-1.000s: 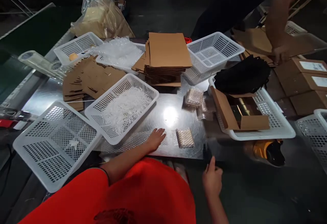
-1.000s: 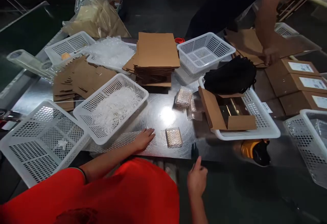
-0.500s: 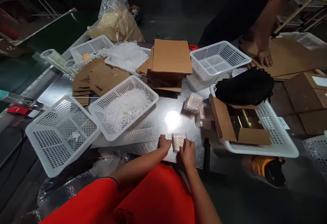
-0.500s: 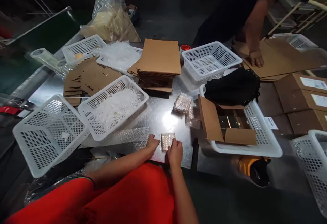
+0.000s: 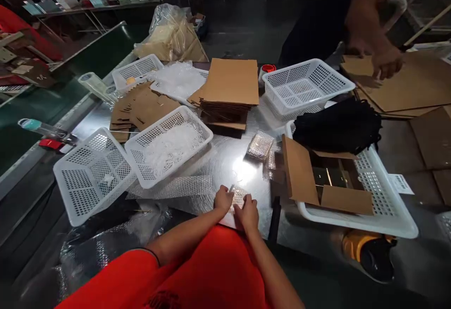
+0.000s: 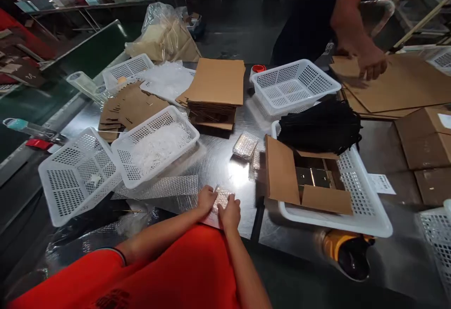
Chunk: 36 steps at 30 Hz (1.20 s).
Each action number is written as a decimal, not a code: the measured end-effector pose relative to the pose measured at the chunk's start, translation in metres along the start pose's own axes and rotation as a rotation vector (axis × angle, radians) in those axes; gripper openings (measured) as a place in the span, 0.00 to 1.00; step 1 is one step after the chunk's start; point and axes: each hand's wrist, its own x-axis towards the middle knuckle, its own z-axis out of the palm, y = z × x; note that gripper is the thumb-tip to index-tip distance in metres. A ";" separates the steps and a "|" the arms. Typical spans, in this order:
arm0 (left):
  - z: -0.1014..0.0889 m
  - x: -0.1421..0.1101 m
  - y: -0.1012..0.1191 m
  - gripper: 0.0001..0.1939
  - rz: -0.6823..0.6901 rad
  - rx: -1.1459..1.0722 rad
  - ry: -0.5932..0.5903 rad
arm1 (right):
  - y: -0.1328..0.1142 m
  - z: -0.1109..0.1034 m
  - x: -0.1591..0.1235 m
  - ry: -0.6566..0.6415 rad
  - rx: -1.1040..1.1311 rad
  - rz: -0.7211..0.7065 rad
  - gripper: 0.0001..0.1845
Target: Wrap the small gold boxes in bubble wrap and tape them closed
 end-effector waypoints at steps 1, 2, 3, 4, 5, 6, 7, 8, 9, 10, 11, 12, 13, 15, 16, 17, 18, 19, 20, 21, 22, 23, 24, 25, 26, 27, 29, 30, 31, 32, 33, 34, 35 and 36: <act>-0.005 -0.001 0.005 0.16 0.005 0.000 0.012 | 0.001 0.006 -0.001 0.015 0.134 0.042 0.16; -0.010 -0.001 0.011 0.17 0.038 0.017 0.019 | 0.002 0.013 -0.003 0.021 0.244 0.075 0.16; -0.017 -0.001 0.015 0.16 0.102 0.052 0.017 | 0.002 0.020 -0.006 0.019 0.320 0.095 0.17; -0.023 -0.001 0.019 0.15 0.191 0.101 0.006 | 0.003 0.026 -0.009 0.015 0.361 0.103 0.18; -0.029 -0.001 0.021 0.14 0.293 0.159 -0.011 | 0.005 0.031 -0.013 -0.003 0.392 0.107 0.19; -0.033 -0.002 0.022 0.13 0.394 0.215 -0.029 | 0.008 0.032 -0.016 -0.036 0.442 0.116 0.20; -0.036 -0.003 0.020 0.12 0.485 0.254 -0.042 | 0.014 0.029 -0.020 -0.085 0.498 0.121 0.23; -0.036 -0.005 0.016 0.13 0.564 0.271 -0.042 | 0.024 0.021 -0.024 -0.135 0.551 0.119 0.26; -0.034 -0.008 0.011 0.13 0.634 0.269 -0.028 | 0.037 0.008 -0.027 -0.160 0.590 0.109 0.28; -0.031 -0.012 0.004 0.13 0.694 0.253 -0.001 | 0.053 -0.011 -0.030 -0.136 0.597 0.092 0.31; -0.027 -0.017 -0.003 0.14 0.745 0.230 0.034 | 0.071 -0.034 -0.034 -0.044 0.561 0.078 0.32; -0.022 -0.022 -0.011 0.15 0.788 0.211 0.076 | 0.091 -0.060 -0.036 0.120 0.471 0.073 0.31; -0.018 -0.028 -0.017 0.16 0.829 0.203 0.113 | 0.110 -0.089 -0.039 0.326 0.335 0.082 0.31; -0.011 -0.040 -0.025 0.17 0.891 0.203 0.164 | 0.145 -0.145 -0.038 0.666 0.011 0.158 0.31; -0.009 -0.046 -0.027 0.17 0.906 0.209 0.182 | 0.158 -0.169 -0.034 0.751 -0.116 0.215 0.33; -0.008 -0.052 -0.027 0.17 0.911 0.218 0.195 | 0.169 -0.189 -0.027 0.774 -0.215 0.280 0.34; -0.007 -0.057 -0.027 0.17 0.906 0.231 0.202 | 0.176 -0.205 -0.016 0.745 -0.288 0.341 0.36; -0.007 -0.062 -0.026 0.16 0.895 0.245 0.205 | 0.181 -0.216 -0.004 0.684 -0.338 0.397 0.37; -0.007 -0.066 -0.024 0.16 0.887 0.259 0.207 | 0.185 -0.223 0.008 0.609 -0.375 0.445 0.37; -0.008 -0.069 -0.024 0.16 0.881 0.270 0.203 | 0.186 -0.226 0.020 0.540 -0.401 0.492 0.36; -0.008 -0.070 -0.024 0.16 0.879 0.277 0.196 | 0.188 -0.227 0.028 0.488 -0.417 0.533 0.34; -0.009 -0.071 -0.024 0.17 0.884 0.278 0.187 | 0.188 -0.226 0.033 0.456 -0.422 0.575 0.34; -0.011 -0.070 -0.026 0.18 0.898 0.276 0.175 | 0.190 -0.225 0.031 0.438 -0.416 0.626 0.33; -0.012 -0.069 -0.027 0.19 0.919 0.273 0.160 | 0.191 -0.222 0.024 0.427 -0.402 0.664 0.34; -0.013 -0.067 -0.029 0.20 0.939 0.272 0.142 | 0.192 -0.219 0.010 0.417 -0.379 0.686 0.34; -0.015 -0.065 -0.030 0.21 0.953 0.273 0.123 | 0.193 -0.214 -0.010 0.411 -0.346 0.685 0.35; -0.016 -0.060 -0.031 0.23 0.968 0.277 0.074 | 0.189 -0.197 -0.062 0.435 -0.249 0.630 0.33; -0.016 -0.058 -0.032 0.24 0.971 0.277 0.040 | 0.182 -0.185 -0.090 0.471 -0.186 0.580 0.30; -0.016 -0.055 -0.032 0.25 0.976 0.276 0.003 | 0.173 -0.171 -0.117 0.516 -0.113 0.545 0.26; -0.016 -0.053 -0.032 0.25 0.987 0.272 -0.032 | 0.160 -0.155 -0.140 0.537 -0.045 0.547 0.23; -0.015 -0.051 -0.033 0.25 1.002 0.269 -0.061 | 0.145 -0.138 -0.158 0.524 0.022 0.533 0.23; -0.014 -0.049 -0.033 0.25 1.014 0.263 -0.080 | 0.126 -0.121 -0.171 0.505 0.087 0.506 0.25; -0.013 -0.048 -0.034 0.25 1.020 0.252 -0.090 | 0.106 -0.104 -0.177 0.492 0.153 0.467 0.28; -0.012 -0.047 -0.035 0.24 1.021 0.236 -0.098 | 0.085 -0.088 -0.178 0.472 0.222 0.422 0.32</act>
